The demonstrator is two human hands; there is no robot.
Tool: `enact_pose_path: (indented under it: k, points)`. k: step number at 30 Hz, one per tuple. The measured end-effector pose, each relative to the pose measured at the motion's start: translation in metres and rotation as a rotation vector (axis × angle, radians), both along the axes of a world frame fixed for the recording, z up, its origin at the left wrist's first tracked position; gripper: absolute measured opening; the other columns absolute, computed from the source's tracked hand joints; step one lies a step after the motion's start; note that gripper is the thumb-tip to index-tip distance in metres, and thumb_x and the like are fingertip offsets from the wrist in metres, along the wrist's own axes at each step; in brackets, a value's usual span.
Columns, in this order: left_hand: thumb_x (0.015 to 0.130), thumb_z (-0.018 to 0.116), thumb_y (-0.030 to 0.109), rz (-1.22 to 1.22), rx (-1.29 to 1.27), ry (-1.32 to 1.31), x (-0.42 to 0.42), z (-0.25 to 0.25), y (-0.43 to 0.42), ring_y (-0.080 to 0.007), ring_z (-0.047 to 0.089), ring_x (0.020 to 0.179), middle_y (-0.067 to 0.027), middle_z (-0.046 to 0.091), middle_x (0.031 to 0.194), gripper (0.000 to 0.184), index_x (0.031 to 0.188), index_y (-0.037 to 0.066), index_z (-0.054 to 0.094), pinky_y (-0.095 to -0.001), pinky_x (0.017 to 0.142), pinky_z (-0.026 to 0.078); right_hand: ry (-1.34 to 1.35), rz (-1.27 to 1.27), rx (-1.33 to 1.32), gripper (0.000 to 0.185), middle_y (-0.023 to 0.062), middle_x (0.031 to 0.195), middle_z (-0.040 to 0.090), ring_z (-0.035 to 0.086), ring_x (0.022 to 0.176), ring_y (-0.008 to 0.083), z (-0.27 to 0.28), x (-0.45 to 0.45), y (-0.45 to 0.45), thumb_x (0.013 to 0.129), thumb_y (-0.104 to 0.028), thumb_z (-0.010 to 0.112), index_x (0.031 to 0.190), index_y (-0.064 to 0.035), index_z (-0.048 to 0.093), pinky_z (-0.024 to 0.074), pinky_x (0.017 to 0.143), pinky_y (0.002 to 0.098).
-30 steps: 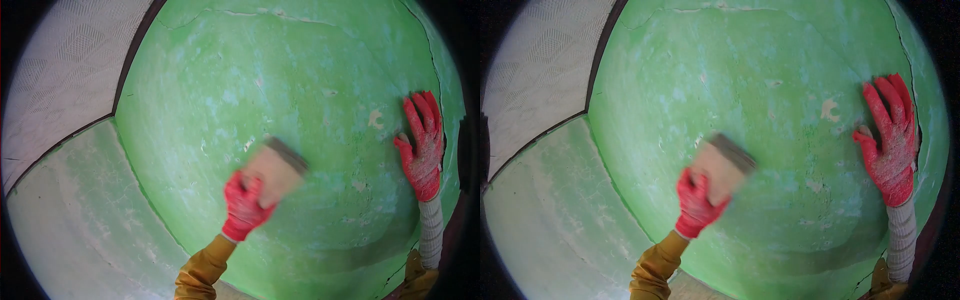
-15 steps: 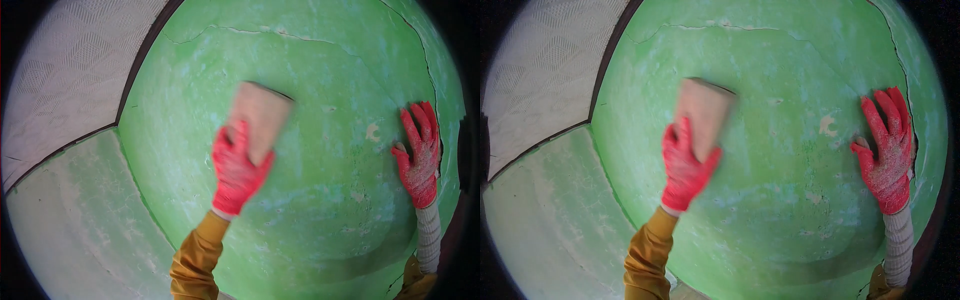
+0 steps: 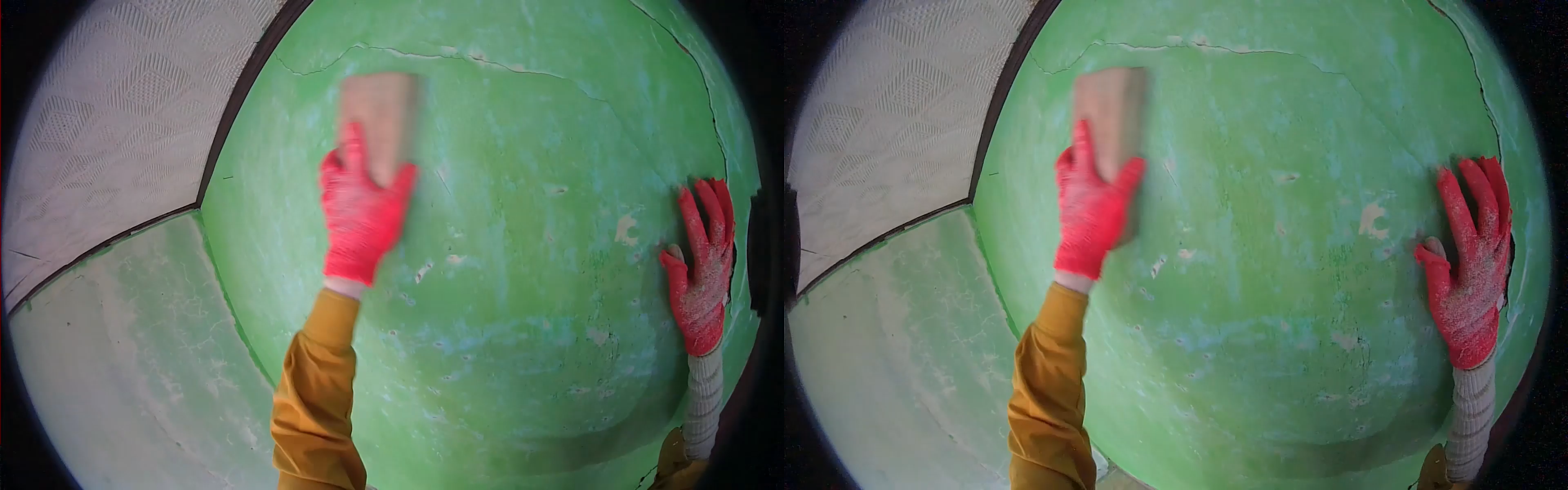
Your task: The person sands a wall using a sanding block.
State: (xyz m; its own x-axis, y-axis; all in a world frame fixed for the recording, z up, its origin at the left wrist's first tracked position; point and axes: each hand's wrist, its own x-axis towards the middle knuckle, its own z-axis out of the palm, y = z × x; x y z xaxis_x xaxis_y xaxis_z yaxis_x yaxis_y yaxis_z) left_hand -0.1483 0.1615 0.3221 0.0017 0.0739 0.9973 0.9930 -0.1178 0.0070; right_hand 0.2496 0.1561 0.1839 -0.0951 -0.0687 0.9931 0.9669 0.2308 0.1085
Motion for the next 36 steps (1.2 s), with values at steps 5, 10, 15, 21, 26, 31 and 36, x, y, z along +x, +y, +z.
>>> enact_pose_path:
  k: [5, 10, 15, 21, 26, 31, 36]
  points:
    - [0.083, 0.07, 0.051, -0.244, -0.073, -0.76, -0.08, 0.029, 0.004, -0.044, 0.042, 0.132, -0.0291, 0.037, 0.143, 0.097, 0.16, 0.02, 0.018, -0.0463, 0.108, 0.038, 0.011, 0.041, -0.022, 0.075, 0.016, 0.144, 0.047, 0.036, 0.141, 0.0416, -0.002, 0.005, -0.001, 0.063, -0.003, 0.068, 0.136, -0.0072, 0.056, 0.033, 0.115, 0.0503]
    - [0.082, 0.071, 0.051, -0.053, -0.016, -0.246, -0.002, 0.037, 0.006, -0.0475, 0.042, 0.13, -0.0308, 0.039, 0.142, 0.095, 0.158, 0.018, 0.023, -0.0486, 0.107, 0.039, 0.039, 0.033, -0.018, 0.075, 0.0169, 0.145, 0.045, 0.035, 0.141, 0.0417, -0.003, 0.001, 0.001, 0.063, -0.004, 0.066, 0.137, -0.0064, 0.055, 0.0315, 0.115, 0.0507]
    - [0.082, 0.071, 0.049, -0.114, -0.009, -0.113, -0.008, 0.045, 0.006, -0.0475, 0.043, 0.129, -0.0311, 0.04, 0.14, 0.092, 0.157, 0.016, 0.027, -0.0479, 0.108, 0.038, 0.057, -0.04, -0.021, 0.072, 0.0182, 0.148, 0.043, 0.031, 0.143, 0.0423, -0.009, 0.001, 0.007, 0.068, -0.006, 0.061, 0.139, -0.0052, 0.053, 0.0266, 0.118, 0.0507]
    - [0.081, 0.067, 0.058, -0.266, -0.028, -0.713, -0.1, 0.085, 0.014, -0.044, 0.037, 0.138, -0.0296, 0.03, 0.151, 0.1, 0.16, 0.022, 0.017, -0.0459, 0.113, 0.033, 0.057, -0.018, -0.031, 0.078, 0.0166, 0.143, 0.047, 0.037, 0.14, 0.0427, -0.003, -0.005, 0.0, 0.059, -0.007, 0.072, 0.136, -0.0085, 0.057, 0.0334, 0.113, 0.052]
    - [0.08, 0.067, 0.058, -0.105, 0.037, -0.15, 0.012, 0.101, 0.009, -0.0466, 0.038, 0.135, -0.03, 0.037, 0.146, 0.094, 0.157, 0.021, 0.027, -0.0486, 0.111, 0.035, 0.093, -0.057, -0.034, 0.078, 0.0158, 0.143, 0.047, 0.037, 0.139, 0.0424, -0.002, -0.01, -0.004, 0.059, -0.01, 0.074, 0.135, -0.0085, 0.058, 0.0342, 0.112, 0.053]
    - [0.081, 0.071, 0.052, -0.015, 0.016, 0.13, 0.049, 0.1, 0.0, -0.0409, 0.039, 0.137, -0.0254, 0.037, 0.149, 0.093, 0.157, 0.02, 0.028, -0.0446, 0.113, 0.034, 0.105, -0.072, -0.029, 0.076, 0.0162, 0.142, 0.048, 0.038, 0.138, 0.0432, -0.003, -0.009, -0.002, 0.061, -0.012, 0.075, 0.135, -0.0083, 0.057, 0.0353, 0.111, 0.0536]
    - [0.077, 0.071, 0.058, -0.129, 0.027, -0.523, -0.045, 0.132, 0.017, -0.0422, 0.037, 0.139, -0.0292, 0.033, 0.151, 0.102, 0.159, 0.023, 0.021, -0.0462, 0.114, 0.032, 0.086, 0.006, 0.017, 0.074, 0.0177, 0.14, 0.047, 0.04, 0.135, 0.0446, -0.004, -0.002, -0.005, 0.064, -0.019, 0.079, 0.134, -0.009, 0.057, 0.0362, 0.108, 0.0554]
